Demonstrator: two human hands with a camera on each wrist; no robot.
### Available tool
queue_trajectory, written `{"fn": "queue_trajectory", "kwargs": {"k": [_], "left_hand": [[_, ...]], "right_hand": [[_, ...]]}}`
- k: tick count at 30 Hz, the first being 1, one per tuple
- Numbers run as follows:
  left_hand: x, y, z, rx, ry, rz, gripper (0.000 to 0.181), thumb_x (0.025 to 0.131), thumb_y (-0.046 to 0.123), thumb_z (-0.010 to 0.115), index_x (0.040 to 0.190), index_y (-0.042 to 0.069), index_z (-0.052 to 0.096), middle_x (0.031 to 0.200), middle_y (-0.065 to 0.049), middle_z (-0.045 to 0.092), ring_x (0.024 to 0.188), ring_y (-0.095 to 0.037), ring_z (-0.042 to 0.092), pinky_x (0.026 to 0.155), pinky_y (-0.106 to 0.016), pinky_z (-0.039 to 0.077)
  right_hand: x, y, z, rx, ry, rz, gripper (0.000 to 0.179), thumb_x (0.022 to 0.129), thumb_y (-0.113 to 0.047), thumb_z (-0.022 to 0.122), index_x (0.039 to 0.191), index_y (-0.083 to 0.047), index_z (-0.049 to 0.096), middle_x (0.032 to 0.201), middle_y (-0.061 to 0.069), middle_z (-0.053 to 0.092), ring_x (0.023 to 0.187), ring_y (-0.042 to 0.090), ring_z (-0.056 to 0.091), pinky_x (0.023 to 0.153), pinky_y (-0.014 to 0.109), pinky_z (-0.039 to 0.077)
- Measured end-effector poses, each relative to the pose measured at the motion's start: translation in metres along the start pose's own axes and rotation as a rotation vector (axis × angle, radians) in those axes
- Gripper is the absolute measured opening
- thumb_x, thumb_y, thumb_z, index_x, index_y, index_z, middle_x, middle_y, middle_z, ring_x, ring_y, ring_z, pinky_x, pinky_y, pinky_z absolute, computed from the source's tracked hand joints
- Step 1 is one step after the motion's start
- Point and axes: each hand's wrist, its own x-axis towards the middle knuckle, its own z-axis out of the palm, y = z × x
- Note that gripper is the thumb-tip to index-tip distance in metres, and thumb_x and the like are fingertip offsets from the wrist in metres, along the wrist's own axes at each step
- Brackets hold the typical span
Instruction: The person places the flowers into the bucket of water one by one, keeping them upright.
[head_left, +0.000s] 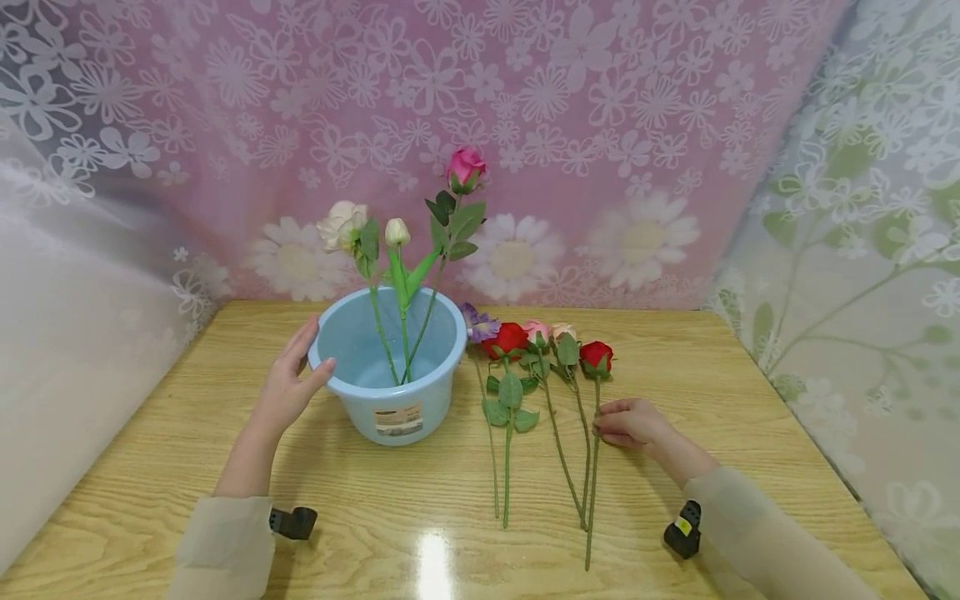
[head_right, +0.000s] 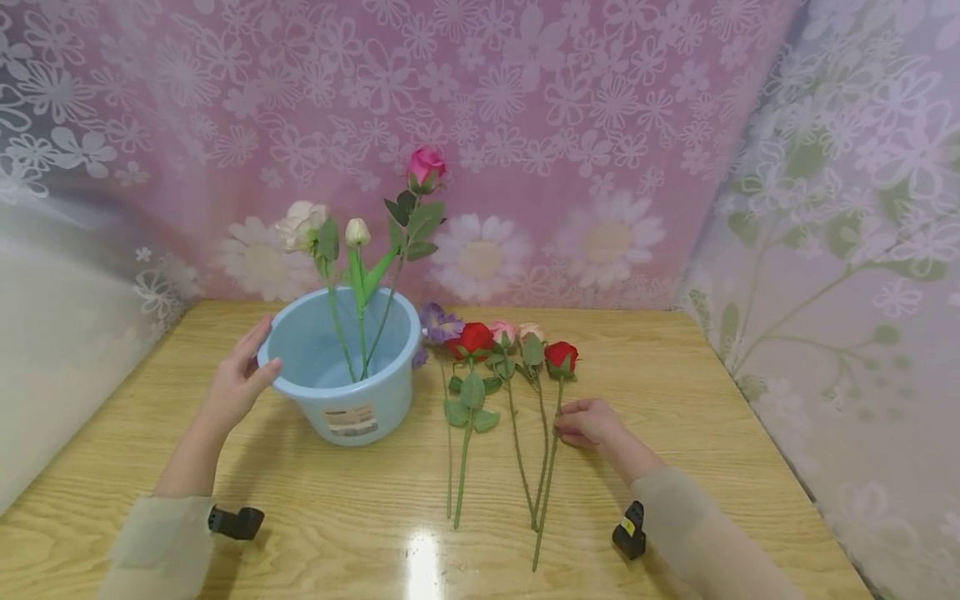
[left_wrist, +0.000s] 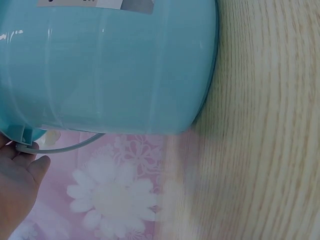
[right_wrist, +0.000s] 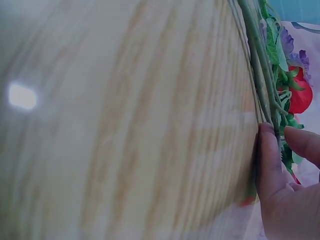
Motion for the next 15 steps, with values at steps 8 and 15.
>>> {"fn": "queue_trajectory", "kwargs": {"k": [8, 15], "left_hand": [[0.0005, -0.0009, 0.0000, 0.015, 0.007, 0.000, 0.064, 0.086, 0.013, 0.056, 0.139, 0.000, 0.022, 0.143, -0.017, 0.019, 0.128, -0.031, 0.020, 0.101, -0.043, 0.023], [-0.0002, 0.0005, -0.0003, 0.007, 0.005, 0.000, 0.064, 0.085, 0.007, 0.057, 0.139, 0.002, 0.023, 0.143, -0.016, 0.019, 0.128, -0.030, 0.020, 0.101, -0.044, 0.023]], "right_hand": [[0.0017, 0.0006, 0.0002, 0.035, 0.010, 0.007, 0.048, 0.084, 0.001, 0.055, 0.123, 0.017, 0.033, 0.080, 0.005, 0.062, 0.072, 0.013, 0.062, 0.066, 0.025, 0.053], [-0.0012, -0.0009, -0.0007, 0.112, 0.023, -0.013, 0.045, 0.085, 0.004, 0.051, 0.123, 0.018, 0.031, 0.077, 0.006, 0.063, 0.069, 0.016, 0.063, 0.063, 0.024, 0.053]]}}
